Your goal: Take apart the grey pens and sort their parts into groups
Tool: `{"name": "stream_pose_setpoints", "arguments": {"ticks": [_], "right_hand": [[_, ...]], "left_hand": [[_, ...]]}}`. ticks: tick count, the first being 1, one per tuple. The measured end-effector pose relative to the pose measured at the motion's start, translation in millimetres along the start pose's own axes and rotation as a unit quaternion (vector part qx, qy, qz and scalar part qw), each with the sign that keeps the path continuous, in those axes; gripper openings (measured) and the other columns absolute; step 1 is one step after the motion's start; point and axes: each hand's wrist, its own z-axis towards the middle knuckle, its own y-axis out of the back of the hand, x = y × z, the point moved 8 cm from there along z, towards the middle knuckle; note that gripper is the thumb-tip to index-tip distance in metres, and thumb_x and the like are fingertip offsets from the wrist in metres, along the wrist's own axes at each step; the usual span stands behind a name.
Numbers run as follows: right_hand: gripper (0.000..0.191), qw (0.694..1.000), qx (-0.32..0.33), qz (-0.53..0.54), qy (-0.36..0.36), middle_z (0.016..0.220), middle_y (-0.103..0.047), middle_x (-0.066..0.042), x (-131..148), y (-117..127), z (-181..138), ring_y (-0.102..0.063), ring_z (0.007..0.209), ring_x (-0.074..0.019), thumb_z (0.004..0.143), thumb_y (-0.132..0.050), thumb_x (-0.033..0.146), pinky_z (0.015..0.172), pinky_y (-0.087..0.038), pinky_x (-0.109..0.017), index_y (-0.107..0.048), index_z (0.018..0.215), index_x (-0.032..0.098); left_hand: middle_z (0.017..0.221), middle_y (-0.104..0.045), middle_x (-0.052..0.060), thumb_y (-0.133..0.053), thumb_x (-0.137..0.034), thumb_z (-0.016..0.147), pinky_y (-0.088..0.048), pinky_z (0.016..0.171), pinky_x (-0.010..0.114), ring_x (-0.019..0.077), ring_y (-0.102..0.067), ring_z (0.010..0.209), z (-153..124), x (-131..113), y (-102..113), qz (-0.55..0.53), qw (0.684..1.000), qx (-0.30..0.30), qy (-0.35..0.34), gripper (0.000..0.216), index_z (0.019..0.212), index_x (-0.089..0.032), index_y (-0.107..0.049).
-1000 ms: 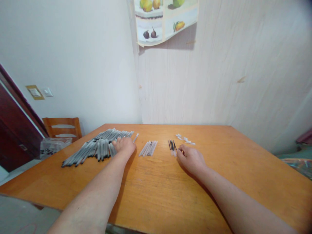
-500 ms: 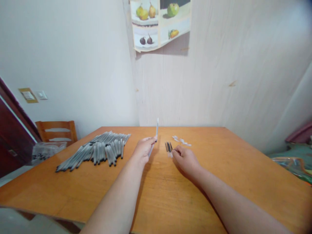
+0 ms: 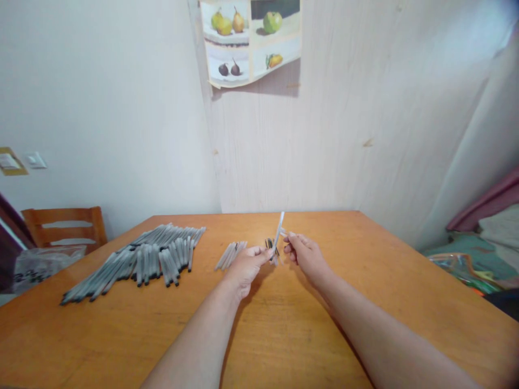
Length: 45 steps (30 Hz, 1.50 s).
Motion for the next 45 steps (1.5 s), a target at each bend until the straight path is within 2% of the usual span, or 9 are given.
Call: {"name": "stream_pose_setpoints", "arguments": {"ticks": [3, 6, 9, 13, 17, 20, 23, 31, 45], "right_hand": [[0.049, 0.996, -0.028, 0.080, -0.028, 0.058, -0.057, 0.002, 4, 16, 7, -0.038, 0.040, -0.0083, 0.083, -0.052, 0.066, 0.039, -0.027, -0.022, -0.062, 0.087, 0.018], [0.045, 0.993, -0.045, 0.109, -0.030, 0.050, -0.050, 0.004, 7, 27, 11, -0.031, 0.037, -0.0068, 0.079, -0.059, 0.063, 0.036, -0.020, -0.022, -0.059, 0.078, 0.019], [0.039, 0.994, -0.044, 0.102, -0.017, 0.047, -0.045, 0.006, 11, 28, 12, -0.028, 0.037, -0.0057, 0.076, -0.066, 0.056, 0.037, -0.018, -0.022, -0.054, 0.069, 0.019], [0.039, 0.993, -0.014, 0.112, -0.023, 0.048, -0.045, 0.006, 12, 15, 5, -0.029, 0.038, -0.0052, 0.077, -0.065, 0.054, 0.037, -0.019, -0.021, -0.053, 0.067, 0.019], [0.039, 0.991, 0.048, 0.118, -0.030, 0.053, -0.051, 0.005, 13, -6, -5, -0.033, 0.039, -0.0052, 0.078, -0.065, 0.055, 0.038, -0.022, -0.021, -0.055, 0.072, 0.018], [0.039, 0.989, 0.083, 0.121, -0.031, 0.056, -0.056, 0.004, 15, -16, -10, -0.034, 0.040, -0.0055, 0.080, -0.063, 0.056, 0.039, -0.022, -0.021, -0.057, 0.076, 0.018], [0.041, 0.988, 0.084, 0.122, -0.038, 0.054, -0.054, 0.004, 13, -16, -10, -0.031, 0.039, -0.0053, 0.079, -0.064, 0.058, 0.038, -0.020, -0.021, -0.056, 0.075, 0.018], [0.042, 0.985, 0.061, 0.157, -0.049, 0.048, -0.045, 0.008, 8, -15, -6, -0.023, 0.036, -0.0047, 0.075, -0.068, 0.058, 0.038, -0.014, -0.022, -0.052, 0.073, 0.019], [0.040, 0.982, 0.060, 0.166, -0.061, 0.050, -0.041, 0.008, 17, -12, -8, -0.022, 0.039, -0.0041, 0.073, -0.070, 0.054, 0.036, -0.014, -0.020, -0.051, 0.067, 0.019]], "left_hand": [[0.067, -0.059, 0.000, -0.070, -0.045, 0.073, -0.030, 0.063, 0.026, 0.0130, -0.046, 0.066, -4, -3, -7, 0.089, 0.996, 0.010, -0.018, 0.030, 0.070, -0.015, -0.066], [0.062, -0.053, -0.002, -0.068, -0.043, 0.073, -0.027, 0.059, 0.026, 0.0124, -0.042, 0.061, -5, -4, -11, 0.160, 0.987, 0.008, -0.024, 0.028, 0.067, -0.016, -0.063], [0.062, -0.052, -0.003, -0.067, -0.042, 0.074, -0.027, 0.058, 0.026, 0.0118, -0.042, 0.061, -6, -3, -15, 0.186, 0.982, 0.023, -0.024, 0.028, 0.066, -0.016, -0.061], [0.069, -0.058, -0.001, -0.069, -0.039, 0.073, -0.034, 0.060, 0.024, 0.0115, -0.048, 0.063, -9, -1, -22, 0.097, 0.993, 0.068, 0.000, 0.025, 0.077, -0.016, -0.060], [0.083, -0.064, 0.005, -0.061, -0.049, 0.081, -0.036, 0.054, 0.023, 0.0093, -0.051, 0.057, -12, 4, -33, -0.030, 0.991, 0.119, 0.051, 0.035, 0.094, -0.017, -0.056], [0.077, -0.062, 0.002, -0.057, -0.051, 0.084, -0.024, 0.044, 0.020, 0.0053, -0.040, 0.046, -11, 4, -32, -0.018, 0.993, 0.113, 0.041, 0.037, 0.098, -0.017, -0.056], [0.067, -0.055, -0.002, -0.055, -0.049, 0.086, -0.018, 0.042, 0.021, 0.0046, -0.032, 0.042, -10, 4, -32, 0.002, 0.994, 0.108, 0.034, 0.035, 0.099, -0.016, -0.059], [0.060, -0.043, -0.006, -0.053, -0.048, 0.087, -0.018, 0.044, 0.021, 0.0044, -0.027, 0.042, -17, -2, -36, 0.004, 0.994, 0.093, 0.051, 0.032, 0.094, -0.017, -0.059], [0.060, -0.036, -0.009, -0.055, -0.049, 0.085, -0.014, 0.042, 0.020, 0.0033, -0.021, 0.041, -23, -3, -43, -0.043, 0.986, 0.130, 0.095, 0.031, 0.094, -0.019, -0.054]]}}
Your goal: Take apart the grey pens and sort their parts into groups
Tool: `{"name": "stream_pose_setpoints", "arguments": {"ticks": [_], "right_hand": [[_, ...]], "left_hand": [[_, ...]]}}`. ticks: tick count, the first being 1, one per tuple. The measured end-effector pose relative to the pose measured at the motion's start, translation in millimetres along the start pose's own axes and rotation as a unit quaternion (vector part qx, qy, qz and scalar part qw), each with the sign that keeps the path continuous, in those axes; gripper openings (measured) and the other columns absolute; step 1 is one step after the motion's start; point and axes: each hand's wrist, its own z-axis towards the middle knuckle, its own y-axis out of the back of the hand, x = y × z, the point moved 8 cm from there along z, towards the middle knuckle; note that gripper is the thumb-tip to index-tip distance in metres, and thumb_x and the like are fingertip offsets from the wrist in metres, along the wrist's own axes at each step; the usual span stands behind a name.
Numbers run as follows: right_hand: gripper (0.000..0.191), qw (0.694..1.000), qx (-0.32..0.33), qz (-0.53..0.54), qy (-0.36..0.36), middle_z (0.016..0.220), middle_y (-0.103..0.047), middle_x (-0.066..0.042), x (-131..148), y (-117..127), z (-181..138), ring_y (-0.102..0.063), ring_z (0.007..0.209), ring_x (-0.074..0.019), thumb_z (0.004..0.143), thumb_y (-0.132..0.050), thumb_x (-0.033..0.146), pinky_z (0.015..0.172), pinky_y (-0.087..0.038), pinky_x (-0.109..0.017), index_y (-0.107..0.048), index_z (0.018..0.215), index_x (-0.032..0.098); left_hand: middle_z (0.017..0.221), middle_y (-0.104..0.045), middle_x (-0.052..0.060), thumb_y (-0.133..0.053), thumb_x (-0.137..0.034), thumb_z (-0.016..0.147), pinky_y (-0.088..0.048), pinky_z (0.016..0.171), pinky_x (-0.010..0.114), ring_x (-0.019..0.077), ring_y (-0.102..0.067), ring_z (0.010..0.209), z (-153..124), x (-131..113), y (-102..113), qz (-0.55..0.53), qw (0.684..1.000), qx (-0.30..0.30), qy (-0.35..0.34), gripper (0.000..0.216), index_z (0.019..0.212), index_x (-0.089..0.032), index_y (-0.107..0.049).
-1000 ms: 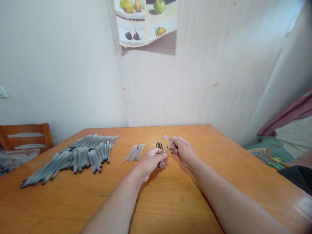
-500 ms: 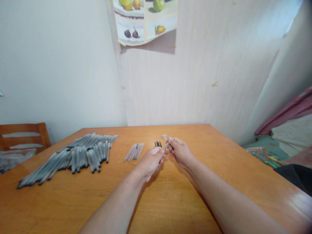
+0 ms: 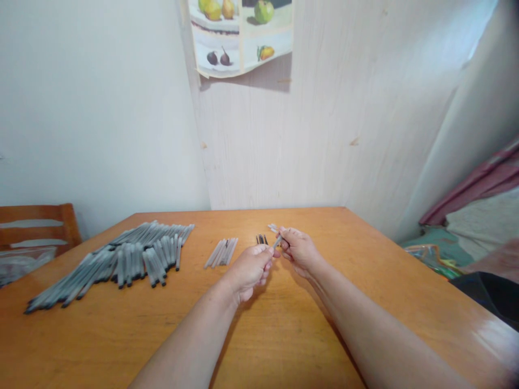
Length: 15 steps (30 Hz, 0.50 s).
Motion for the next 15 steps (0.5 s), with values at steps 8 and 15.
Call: {"name": "stream_pose_setpoints", "arguments": {"ticks": [8, 15], "right_hand": [[0.040, 1.000, 0.001, 0.002, -0.003, 0.049, -0.040, 0.008, -0.1, 0.6, 2.0, -0.021, 0.037, -0.0032, 0.073, -0.070, 0.053, 0.034, -0.013, -0.020, -0.049, 0.065, 0.019], [0.043, 1.000, 0.008, 0.012, -0.005, 0.049, -0.041, 0.008, -2.3, 3.7, 4.7, -0.022, 0.037, -0.0029, 0.071, -0.074, 0.054, 0.033, -0.015, -0.019, -0.048, 0.064, 0.019]], "left_hand": [[0.060, -0.034, -0.009, -0.054, -0.042, 0.087, -0.008, 0.044, 0.020, 0.0026, -0.017, 0.040, 1.2, 0.5, -2.6, -0.043, 0.998, 0.032, 0.028, 0.024, 0.094, -0.019, -0.052], [0.060, -0.033, -0.010, -0.057, -0.039, 0.086, -0.008, 0.044, 0.020, 0.0024, -0.015, 0.040, 2.6, 2.1, -5.0, -0.078, 0.995, 0.048, 0.041, 0.022, 0.095, -0.019, -0.053]]}}
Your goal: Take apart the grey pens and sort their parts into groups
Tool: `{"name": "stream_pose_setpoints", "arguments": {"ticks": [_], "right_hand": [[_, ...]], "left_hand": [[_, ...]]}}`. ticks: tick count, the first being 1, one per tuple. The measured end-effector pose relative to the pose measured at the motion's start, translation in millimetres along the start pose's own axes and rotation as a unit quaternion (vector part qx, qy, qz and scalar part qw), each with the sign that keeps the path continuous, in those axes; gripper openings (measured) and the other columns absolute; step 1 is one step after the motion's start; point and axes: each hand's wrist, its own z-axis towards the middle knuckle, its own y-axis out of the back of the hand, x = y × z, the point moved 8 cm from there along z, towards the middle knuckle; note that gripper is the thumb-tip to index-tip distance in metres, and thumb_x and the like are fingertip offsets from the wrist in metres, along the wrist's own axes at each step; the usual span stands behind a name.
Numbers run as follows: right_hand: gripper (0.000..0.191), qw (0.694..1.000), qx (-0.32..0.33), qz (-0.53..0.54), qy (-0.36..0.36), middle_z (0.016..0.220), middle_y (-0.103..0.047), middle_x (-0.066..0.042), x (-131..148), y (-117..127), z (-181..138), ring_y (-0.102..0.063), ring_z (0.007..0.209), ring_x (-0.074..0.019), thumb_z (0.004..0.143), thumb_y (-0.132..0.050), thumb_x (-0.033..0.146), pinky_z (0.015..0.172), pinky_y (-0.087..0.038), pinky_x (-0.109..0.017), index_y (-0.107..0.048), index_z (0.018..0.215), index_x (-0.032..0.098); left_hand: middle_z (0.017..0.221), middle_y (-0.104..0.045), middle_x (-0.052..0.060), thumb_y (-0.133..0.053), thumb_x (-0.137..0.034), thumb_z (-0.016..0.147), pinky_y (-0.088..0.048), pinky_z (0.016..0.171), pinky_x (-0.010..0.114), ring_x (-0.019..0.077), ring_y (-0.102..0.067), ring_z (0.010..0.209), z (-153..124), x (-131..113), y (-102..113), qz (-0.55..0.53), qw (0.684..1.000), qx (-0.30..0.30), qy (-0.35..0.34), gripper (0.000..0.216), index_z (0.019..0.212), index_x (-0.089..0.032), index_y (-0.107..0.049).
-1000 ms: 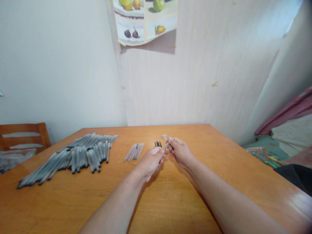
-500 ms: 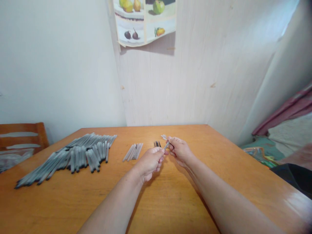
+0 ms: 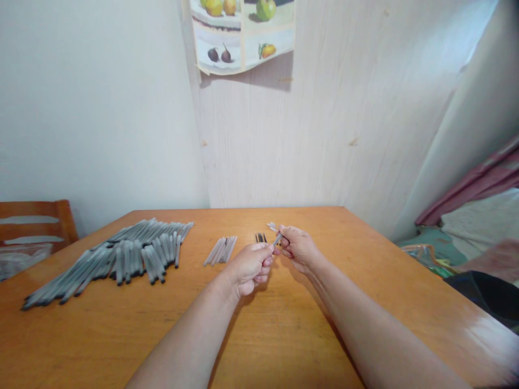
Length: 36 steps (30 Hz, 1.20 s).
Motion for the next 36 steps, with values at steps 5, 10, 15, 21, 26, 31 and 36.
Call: {"name": "stream_pose_setpoints", "arguments": {"ticks": [5, 10, 15, 21, 26, 31, 36], "right_hand": [[0.044, 1.000, 0.000, 0.005, 0.003, 0.049, -0.041, 0.008, 1, 0, 0, -0.022, 0.037, -0.0026, 0.070, -0.075, 0.053, 0.033, -0.015, -0.018, -0.047, 0.063, 0.019], [0.043, 1.000, 0.007, 0.003, 0.007, 0.049, -0.041, 0.008, 3, -1, 0, -0.022, 0.037, -0.0026, 0.072, -0.073, 0.052, 0.033, -0.015, -0.019, -0.047, 0.063, 0.019], [0.043, 1.000, 0.003, 0.000, 0.007, 0.048, -0.042, 0.008, 4, 1, 1, -0.021, 0.037, -0.0027, 0.072, -0.073, 0.052, 0.034, -0.014, -0.019, -0.049, 0.064, 0.018], [0.039, 1.000, 0.007, 0.002, 0.020, 0.049, -0.043, 0.008, 5, 2, 1, -0.023, 0.038, -0.0036, 0.074, -0.072, 0.052, 0.034, -0.015, -0.020, -0.053, 0.068, 0.018], [0.040, 0.999, 0.022, -0.001, 0.031, 0.050, -0.043, 0.008, 7, 1, 1, -0.024, 0.038, -0.0034, 0.075, -0.071, 0.054, 0.035, -0.016, -0.020, -0.057, 0.072, 0.017], [0.040, 0.999, 0.028, -0.003, 0.045, 0.050, -0.042, 0.008, 10, 0, 0, -0.024, 0.039, -0.0037, 0.076, -0.070, 0.055, 0.036, -0.017, -0.019, -0.057, 0.073, 0.017], [0.039, 0.998, 0.031, -0.006, 0.054, 0.050, -0.042, 0.007, 10, -4, -1, -0.025, 0.040, -0.0042, 0.078, -0.070, 0.054, 0.036, -0.018, -0.019, -0.058, 0.074, 0.017]], "left_hand": [[0.059, -0.032, -0.009, -0.054, -0.036, 0.089, -0.008, 0.043, 0.019, 0.0023, -0.014, 0.040, -1, 0, -2, -0.030, 0.999, 0.011, 0.011, 0.019, 0.095, -0.018, -0.053], [0.059, -0.031, -0.009, -0.051, -0.032, 0.092, -0.008, 0.042, 0.018, 0.0021, -0.015, 0.040, -2, 0, -4, -0.061, 0.998, 0.020, 0.024, 0.016, 0.094, -0.017, -0.054], [0.058, -0.030, -0.010, -0.050, -0.030, 0.093, -0.009, 0.041, 0.018, 0.0018, -0.015, 0.039, -1, 1, -6, -0.085, 0.996, 0.028, 0.027, 0.015, 0.094, -0.016, -0.055], [0.057, -0.030, -0.009, -0.051, -0.029, 0.093, -0.009, 0.040, 0.017, 0.0014, -0.015, 0.039, -1, 1, -8, -0.111, 0.993, 0.039, 0.031, 0.014, 0.092, -0.016, -0.056], [0.057, -0.029, -0.009, -0.051, -0.030, 0.093, -0.010, 0.040, 0.017, 0.0011, -0.015, 0.038, -2, 1, -9, -0.132, 0.989, 0.047, 0.035, 0.017, 0.092, -0.015, -0.058], [0.056, -0.029, -0.009, -0.049, -0.031, 0.094, -0.011, 0.039, 0.016, 0.0012, -0.015, 0.038, -1, 1, -11, -0.145, 0.987, 0.053, 0.039, 0.019, 0.090, -0.014, -0.058], [0.056, -0.029, -0.009, -0.050, -0.031, 0.095, -0.011, 0.039, 0.016, 0.0012, -0.015, 0.039, -1, 2, -11, -0.156, 0.985, 0.061, 0.044, 0.020, 0.089, -0.014, -0.058]]}}
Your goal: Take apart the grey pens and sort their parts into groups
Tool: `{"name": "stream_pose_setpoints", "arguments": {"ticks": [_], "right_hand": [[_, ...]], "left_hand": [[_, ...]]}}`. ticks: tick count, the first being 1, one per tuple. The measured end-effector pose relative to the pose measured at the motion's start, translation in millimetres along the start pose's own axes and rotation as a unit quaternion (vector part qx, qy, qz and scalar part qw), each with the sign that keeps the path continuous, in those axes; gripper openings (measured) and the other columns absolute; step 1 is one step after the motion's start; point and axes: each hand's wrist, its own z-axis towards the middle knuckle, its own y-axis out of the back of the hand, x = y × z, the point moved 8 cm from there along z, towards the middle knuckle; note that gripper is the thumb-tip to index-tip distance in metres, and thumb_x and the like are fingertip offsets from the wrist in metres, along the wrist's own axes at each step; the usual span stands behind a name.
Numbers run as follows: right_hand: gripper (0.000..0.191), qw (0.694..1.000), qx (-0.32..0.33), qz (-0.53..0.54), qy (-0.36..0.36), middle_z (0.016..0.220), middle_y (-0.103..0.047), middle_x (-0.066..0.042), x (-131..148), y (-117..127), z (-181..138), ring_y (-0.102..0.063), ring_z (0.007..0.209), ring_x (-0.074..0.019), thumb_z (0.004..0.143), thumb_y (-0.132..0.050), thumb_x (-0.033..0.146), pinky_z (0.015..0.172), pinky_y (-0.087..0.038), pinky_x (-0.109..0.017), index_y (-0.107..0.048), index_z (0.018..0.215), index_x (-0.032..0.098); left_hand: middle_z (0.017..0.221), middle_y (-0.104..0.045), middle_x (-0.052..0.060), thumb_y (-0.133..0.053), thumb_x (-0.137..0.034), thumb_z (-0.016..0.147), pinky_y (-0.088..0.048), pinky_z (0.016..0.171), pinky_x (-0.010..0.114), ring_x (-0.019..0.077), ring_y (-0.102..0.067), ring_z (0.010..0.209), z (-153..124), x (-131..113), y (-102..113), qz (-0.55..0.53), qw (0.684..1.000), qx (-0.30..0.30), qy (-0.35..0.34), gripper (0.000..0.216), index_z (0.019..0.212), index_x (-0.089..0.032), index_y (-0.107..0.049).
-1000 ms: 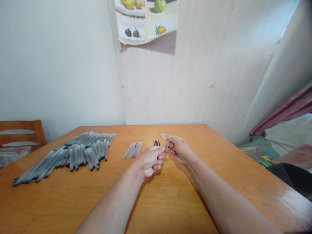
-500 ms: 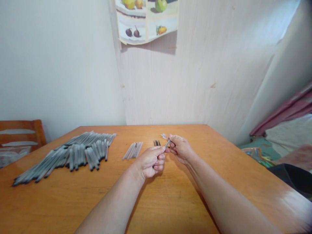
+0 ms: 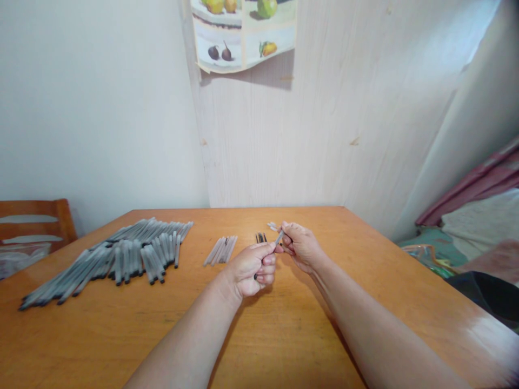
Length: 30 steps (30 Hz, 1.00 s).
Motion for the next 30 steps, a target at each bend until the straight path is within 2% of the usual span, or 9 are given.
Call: {"name": "stream_pose_setpoints", "arguments": {"ticks": [3, 7, 9, 11, 16, 22, 27, 30], "right_hand": [[0.036, 1.000, -0.020, 0.017, 0.001, 0.051, -0.041, 0.008, 9, 14, 5, -0.025, 0.040, -0.0046, 0.079, -0.068, 0.051, 0.036, -0.019, -0.019, -0.057, 0.076, 0.017], [0.030, 0.983, -0.163, 0.073, 0.047, 0.051, -0.035, 0.010, 33, 75, 11, -0.019, 0.039, -0.0042, 0.080, -0.069, 0.044, 0.035, -0.015, -0.018, -0.053, 0.076, 0.019], [0.026, 0.975, -0.204, 0.070, 0.057, 0.053, -0.039, 0.008, 36, 98, 13, -0.021, 0.039, -0.0043, 0.081, -0.067, 0.042, 0.035, -0.017, -0.018, -0.055, 0.077, 0.018], [0.024, 0.972, -0.223, 0.054, 0.058, 0.055, -0.042, 0.007, 32, 111, 15, -0.025, 0.040, -0.0046, 0.079, -0.067, 0.040, 0.035, -0.018, -0.018, -0.058, 0.078, 0.018], [0.023, 0.968, -0.243, -0.033, 0.042, 0.060, -0.050, 0.004, 11, 120, 18, -0.036, 0.045, -0.0055, 0.073, -0.069, 0.038, 0.038, -0.027, -0.018, -0.061, 0.075, 0.017], [0.015, 0.943, -0.240, -0.229, 0.021, 0.061, -0.057, 0.000, 2, 127, 20, -0.048, 0.052, -0.0104, 0.070, -0.060, 0.033, 0.048, -0.040, -0.022, -0.058, 0.070, 0.018], [0.018, 0.919, -0.211, -0.332, 0.001, 0.049, -0.053, -0.001, -6, 130, 22, -0.049, 0.050, -0.0134, 0.066, -0.059, 0.027, 0.050, -0.038, -0.025, -0.054, 0.051, 0.019], [0.017, 0.896, -0.210, -0.392, -0.006, 0.048, -0.054, -0.002, -9, 134, 22, -0.050, 0.052, -0.0144, 0.065, -0.059, 0.023, 0.052, -0.036, -0.026, -0.058, 0.049, 0.018]], "left_hand": [[0.054, -0.028, -0.010, -0.048, -0.030, 0.096, -0.010, 0.039, 0.016, 0.0016, -0.014, 0.038, -5, 1, -1, -0.010, 1.000, 0.015, 0.006, 0.020, 0.090, -0.014, -0.058], [0.054, -0.029, -0.010, -0.049, -0.030, 0.095, -0.011, 0.039, 0.016, 0.0018, -0.014, 0.038, -10, 1, -1, 0.001, 1.000, 0.018, -0.006, 0.018, 0.093, -0.014, -0.058], [0.054, -0.031, -0.009, -0.050, -0.031, 0.095, -0.011, 0.039, 0.016, 0.0019, -0.016, 0.038, -9, -2, 3, 0.014, 1.000, -0.002, -0.024, 0.018, 0.093, -0.015, -0.057], [0.055, -0.032, -0.009, -0.050, -0.031, 0.095, -0.011, 0.039, 0.016, 0.0018, -0.018, 0.037, -6, -5, 8, 0.019, 0.999, -0.020, -0.043, 0.017, 0.091, -0.015, -0.056], [0.054, -0.034, -0.009, -0.050, -0.028, 0.094, -0.014, 0.038, 0.016, 0.0017, -0.020, 0.036, -3, -17, 29, -0.006, 0.993, -0.070, -0.092, 0.015, 0.092, -0.015, -0.056], [0.054, -0.036, -0.009, -0.051, -0.026, 0.093, -0.017, 0.036, 0.016, 0.0021, -0.024, 0.035, -3, -30, 52, -0.050, 0.986, -0.091, -0.128, 0.014, 0.094, -0.014, -0.058], [0.055, -0.040, -0.008, -0.050, -0.025, 0.093, -0.019, 0.036, 0.016, 0.0020, -0.026, 0.034, -4, -35, 65, -0.071, 0.981, -0.116, -0.140, 0.014, 0.095, -0.013, -0.058], [0.054, -0.040, -0.008, -0.049, -0.024, 0.092, -0.019, 0.035, 0.016, 0.0022, -0.026, 0.034, -5, -37, 71, -0.077, 0.976, -0.144, -0.144, 0.014, 0.095, -0.013, -0.058]]}}
